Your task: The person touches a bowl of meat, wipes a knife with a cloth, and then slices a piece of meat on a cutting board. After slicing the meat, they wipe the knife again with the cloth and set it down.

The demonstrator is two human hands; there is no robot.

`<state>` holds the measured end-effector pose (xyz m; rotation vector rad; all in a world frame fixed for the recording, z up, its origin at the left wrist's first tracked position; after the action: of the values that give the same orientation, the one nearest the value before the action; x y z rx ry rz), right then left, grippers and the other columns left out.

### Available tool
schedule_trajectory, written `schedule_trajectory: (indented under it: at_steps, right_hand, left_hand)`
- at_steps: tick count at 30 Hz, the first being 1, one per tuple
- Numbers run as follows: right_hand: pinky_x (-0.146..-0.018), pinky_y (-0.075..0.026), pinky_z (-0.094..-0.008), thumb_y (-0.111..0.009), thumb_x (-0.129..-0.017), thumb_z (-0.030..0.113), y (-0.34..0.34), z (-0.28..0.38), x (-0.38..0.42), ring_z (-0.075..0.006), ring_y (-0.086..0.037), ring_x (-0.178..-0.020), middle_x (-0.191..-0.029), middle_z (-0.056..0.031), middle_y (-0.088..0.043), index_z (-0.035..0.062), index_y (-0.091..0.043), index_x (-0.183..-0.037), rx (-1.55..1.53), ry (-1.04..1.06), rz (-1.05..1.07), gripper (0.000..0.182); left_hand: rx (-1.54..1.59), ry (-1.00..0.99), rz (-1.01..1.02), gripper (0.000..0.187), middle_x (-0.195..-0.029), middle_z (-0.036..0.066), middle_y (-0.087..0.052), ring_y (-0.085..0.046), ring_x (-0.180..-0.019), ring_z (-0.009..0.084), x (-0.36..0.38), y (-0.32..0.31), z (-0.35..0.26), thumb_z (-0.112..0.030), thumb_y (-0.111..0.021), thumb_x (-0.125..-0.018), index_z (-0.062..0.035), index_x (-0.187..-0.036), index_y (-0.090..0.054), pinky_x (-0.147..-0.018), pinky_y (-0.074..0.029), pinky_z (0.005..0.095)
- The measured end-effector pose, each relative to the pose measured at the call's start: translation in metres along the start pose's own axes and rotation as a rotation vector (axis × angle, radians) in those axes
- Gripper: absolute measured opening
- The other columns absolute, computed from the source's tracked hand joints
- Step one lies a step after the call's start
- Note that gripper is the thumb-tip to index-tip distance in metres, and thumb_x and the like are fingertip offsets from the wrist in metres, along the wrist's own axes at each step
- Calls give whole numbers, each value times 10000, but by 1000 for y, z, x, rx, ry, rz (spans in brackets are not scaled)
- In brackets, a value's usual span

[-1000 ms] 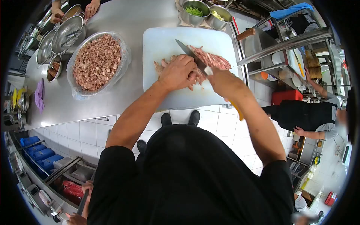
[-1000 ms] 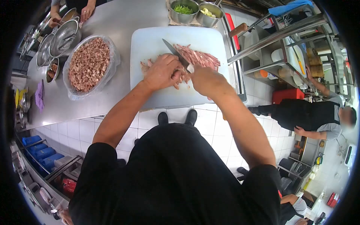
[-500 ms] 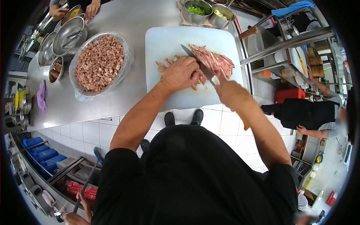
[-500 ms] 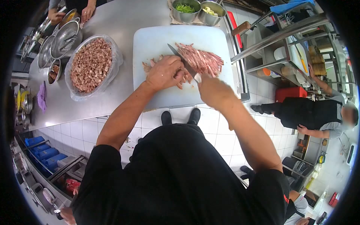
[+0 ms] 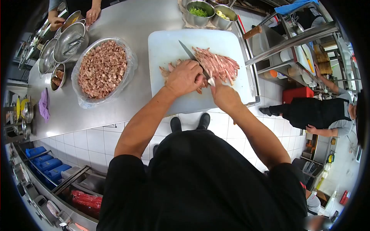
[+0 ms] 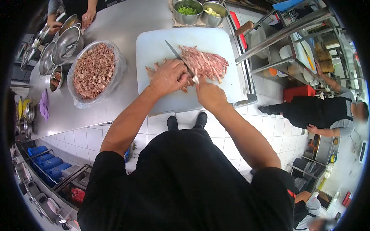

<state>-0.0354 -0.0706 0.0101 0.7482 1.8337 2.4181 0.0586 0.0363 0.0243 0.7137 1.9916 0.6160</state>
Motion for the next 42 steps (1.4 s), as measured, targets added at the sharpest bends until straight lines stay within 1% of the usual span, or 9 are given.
schedule_trajectory:
  at_steps: [4, 8, 17, 20, 23, 26, 29, 32, 42]
  right_hand:
    - [-762, -550, -550, -491, -1005, 272, 31, 16, -22, -433, -710, -843, -887, -255, -709, 0, -549, -1109, 32, 128, -79, 296]
    - [-790, -551, -529, -487, -1011, 267, 63, 24, 24, -410, -713, -900, -925, -240, -714, 1, -564, -1159, -93, -146, 332, 313]
    - [-799, -529, -568, -501, -1005, 341, 7, -1, -16, -469, -681, -892, -948, -290, -694, 11, -545, -1187, -144, 88, -133, 380]
    - [-805, -530, -561, -503, -1004, 355, 12, -18, -3, -467, -678, -905, -962, -284, -695, 29, -555, -1215, -185, 14, -55, 392]
    - [-820, -531, -549, -502, -1007, 362, 23, -31, 3, -456, -680, -923, -971, -286, -697, 34, -547, -1264, -94, -21, -20, 419]
    - [-823, -531, -547, -503, -1009, 358, 22, -42, -4, -455, -681, -917, -962, -282, -700, 36, -548, -1262, -126, -60, -55, 413]
    - [-824, -529, -552, -507, -1008, 341, 18, -44, -7, -459, -680, -916, -947, -280, -700, 25, -548, -1243, -138, -32, -96, 396]
    - [-792, -521, -560, -522, -1002, 342, 14, -47, -9, -476, -671, -870, -899, -298, -688, 15, -547, -1230, -160, 26, -181, 399]
    - [-784, -546, -544, -501, -998, 300, 20, -54, -11, -446, -699, -876, -953, -268, -705, 17, -526, -1193, -54, 92, -84, 344]
  left_hand:
    - [-1, 11, 26, 147, -968, 106, -608, -606, -913, 311, 3, 3, -5, -102, -677, -739, -75, -868, -612, -839, -502, 425]
    - [-19, 24, -11, 133, -969, 107, -612, -609, -917, 319, -2, 9, -2, -86, -653, -746, -76, -875, -618, -846, -505, 429]
    - [-12, 54, 18, 95, -946, 110, -649, -632, -928, 313, -6, 8, 0, -120, -649, -828, -57, -900, -657, -819, -520, 427]
    - [168, 365, 234, 187, -996, 107, -692, -654, -953, 313, -12, 6, 24, -196, -625, -916, -55, -1011, -701, -836, -529, 395]
    - [492, 600, 144, 278, -1054, 104, -725, -679, -980, 290, -14, 18, 47, -275, -607, -962, -67, -1114, -710, -857, -529, 365]
    - [456, 614, 72, 381, -1105, 117, -721, -669, -1045, 308, -10, 40, 58, -370, -653, -920, -89, -1171, -703, -940, -507, 420]
    - [-44, 179, 69, 491, -1309, 140, -616, -577, -1209, 343, 3, 61, 45, -457, -693, -889, -125, -1249, -669, -1080, -407, 494]
    - [-128, 212, 199, 678, -1512, 152, -432, -433, -1353, 380, 34, 49, 35, -483, -729, -848, -149, -1408, -546, -1157, -324, 514]
    - [-210, 328, 112, 758, -1454, 197, -438, -396, -1384, 361, 31, 10, 6, -536, -713, -848, -106, -1437, -506, -1187, -277, 508]
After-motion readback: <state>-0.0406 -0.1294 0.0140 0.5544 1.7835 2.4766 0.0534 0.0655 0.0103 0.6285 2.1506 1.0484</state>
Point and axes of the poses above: each hand's wrist, its own x-axis away from the middle knuckle, its own y-axis out of the back of the hand, z = x × y, the point moved 9 cm from there along -x, towards the middle knuckle
